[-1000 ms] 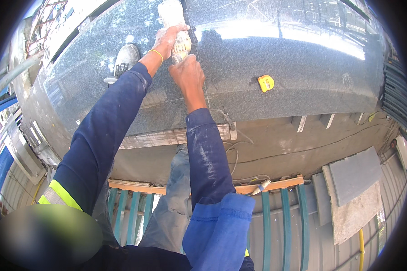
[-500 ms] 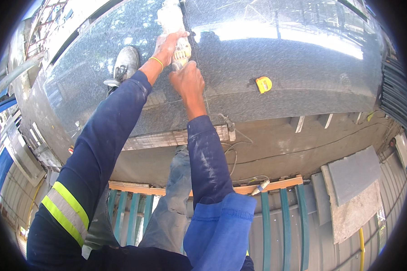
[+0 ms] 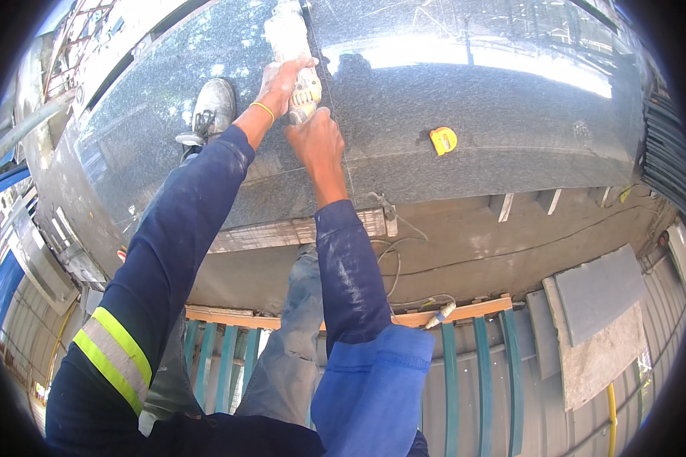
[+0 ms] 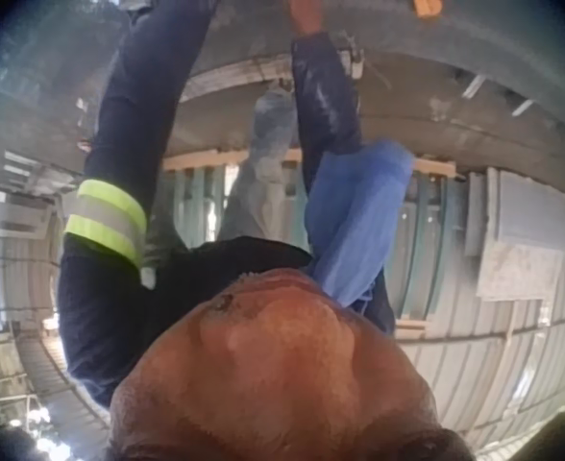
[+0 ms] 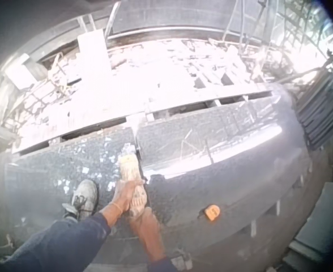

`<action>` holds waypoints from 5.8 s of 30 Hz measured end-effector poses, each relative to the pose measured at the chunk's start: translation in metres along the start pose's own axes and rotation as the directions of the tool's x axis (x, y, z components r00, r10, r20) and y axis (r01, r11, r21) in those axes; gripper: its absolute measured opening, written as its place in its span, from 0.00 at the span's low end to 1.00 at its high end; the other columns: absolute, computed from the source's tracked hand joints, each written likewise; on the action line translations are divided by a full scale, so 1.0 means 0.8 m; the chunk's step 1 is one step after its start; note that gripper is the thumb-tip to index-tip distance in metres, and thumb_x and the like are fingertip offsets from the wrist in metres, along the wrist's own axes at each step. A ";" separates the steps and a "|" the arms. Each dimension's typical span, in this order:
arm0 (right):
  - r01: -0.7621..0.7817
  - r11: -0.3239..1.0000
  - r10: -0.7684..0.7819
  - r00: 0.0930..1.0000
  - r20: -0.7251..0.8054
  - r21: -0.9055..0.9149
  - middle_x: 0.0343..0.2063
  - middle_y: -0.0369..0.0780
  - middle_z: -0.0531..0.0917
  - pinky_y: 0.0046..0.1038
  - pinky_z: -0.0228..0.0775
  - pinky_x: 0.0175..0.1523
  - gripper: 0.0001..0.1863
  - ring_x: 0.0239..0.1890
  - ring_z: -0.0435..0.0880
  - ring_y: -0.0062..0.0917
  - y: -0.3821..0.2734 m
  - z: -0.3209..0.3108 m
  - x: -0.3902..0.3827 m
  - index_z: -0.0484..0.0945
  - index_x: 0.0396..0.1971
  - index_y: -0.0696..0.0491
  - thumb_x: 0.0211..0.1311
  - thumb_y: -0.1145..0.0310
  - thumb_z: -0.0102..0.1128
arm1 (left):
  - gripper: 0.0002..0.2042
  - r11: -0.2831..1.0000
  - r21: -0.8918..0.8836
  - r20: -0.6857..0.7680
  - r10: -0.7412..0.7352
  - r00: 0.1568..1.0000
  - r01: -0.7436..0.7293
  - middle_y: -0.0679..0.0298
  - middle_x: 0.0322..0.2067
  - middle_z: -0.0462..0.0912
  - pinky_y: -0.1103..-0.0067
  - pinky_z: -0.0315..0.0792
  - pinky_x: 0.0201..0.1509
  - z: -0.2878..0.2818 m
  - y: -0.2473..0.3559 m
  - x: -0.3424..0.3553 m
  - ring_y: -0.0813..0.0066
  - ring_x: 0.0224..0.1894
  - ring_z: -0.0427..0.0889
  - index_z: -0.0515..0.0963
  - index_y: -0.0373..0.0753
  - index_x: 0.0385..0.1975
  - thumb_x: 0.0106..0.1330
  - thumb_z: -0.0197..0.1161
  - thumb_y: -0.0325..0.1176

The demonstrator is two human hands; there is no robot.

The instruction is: The person measures and marks a large stone slab on a scaffold, then uses an angle grinder to cut along the marked line. The person handles the slab and the grinder while another worker is visible nearby.

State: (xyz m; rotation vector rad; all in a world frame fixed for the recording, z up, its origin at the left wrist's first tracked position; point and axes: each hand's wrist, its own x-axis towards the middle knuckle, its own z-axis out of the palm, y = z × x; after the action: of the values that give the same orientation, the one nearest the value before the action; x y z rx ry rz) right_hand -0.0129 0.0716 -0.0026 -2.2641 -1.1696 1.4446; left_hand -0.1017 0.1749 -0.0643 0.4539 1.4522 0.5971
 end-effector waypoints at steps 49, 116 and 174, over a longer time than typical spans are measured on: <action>-0.022 0.999 0.022 1.000 0.002 -0.044 0.36 0.61 0.85 0.49 0.77 0.49 0.23 0.43 0.86 0.57 0.009 -0.003 -0.005 0.76 0.39 0.66 0.50 0.63 0.69 | 0.10 0.998 -0.027 0.007 0.052 0.999 -0.052 0.61 0.28 0.83 0.72 0.81 0.27 0.007 -0.003 -0.021 0.70 0.25 0.84 0.82 0.35 0.37 0.60 0.71 0.33; -0.017 1.000 0.017 1.000 0.011 -0.013 0.36 0.62 0.85 0.50 0.77 0.49 0.22 0.43 0.85 0.58 0.010 -0.005 -0.015 0.76 0.39 0.67 0.50 0.64 0.68 | 0.09 0.999 -0.049 0.038 0.013 0.999 -0.011 0.64 0.25 0.80 0.73 0.79 0.26 0.003 -0.018 -0.016 0.72 0.22 0.81 0.80 0.39 0.37 0.63 0.67 0.35; -0.026 0.999 0.027 0.999 0.026 -0.020 0.37 0.61 0.85 0.48 0.78 0.49 0.23 0.43 0.86 0.57 0.026 -0.004 -0.009 0.76 0.39 0.66 0.49 0.63 0.70 | 0.09 1.000 -0.004 -0.028 -0.018 0.999 0.018 0.61 0.28 0.83 0.71 0.81 0.28 0.018 -0.013 -0.032 0.70 0.26 0.84 0.81 0.36 0.38 0.61 0.69 0.33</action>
State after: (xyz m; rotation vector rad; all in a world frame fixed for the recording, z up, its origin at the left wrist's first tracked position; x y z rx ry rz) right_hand -0.0013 0.0529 -0.0078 -2.2888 -1.1715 1.4834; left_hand -0.0866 0.1519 -0.0498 0.4312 1.4799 0.5937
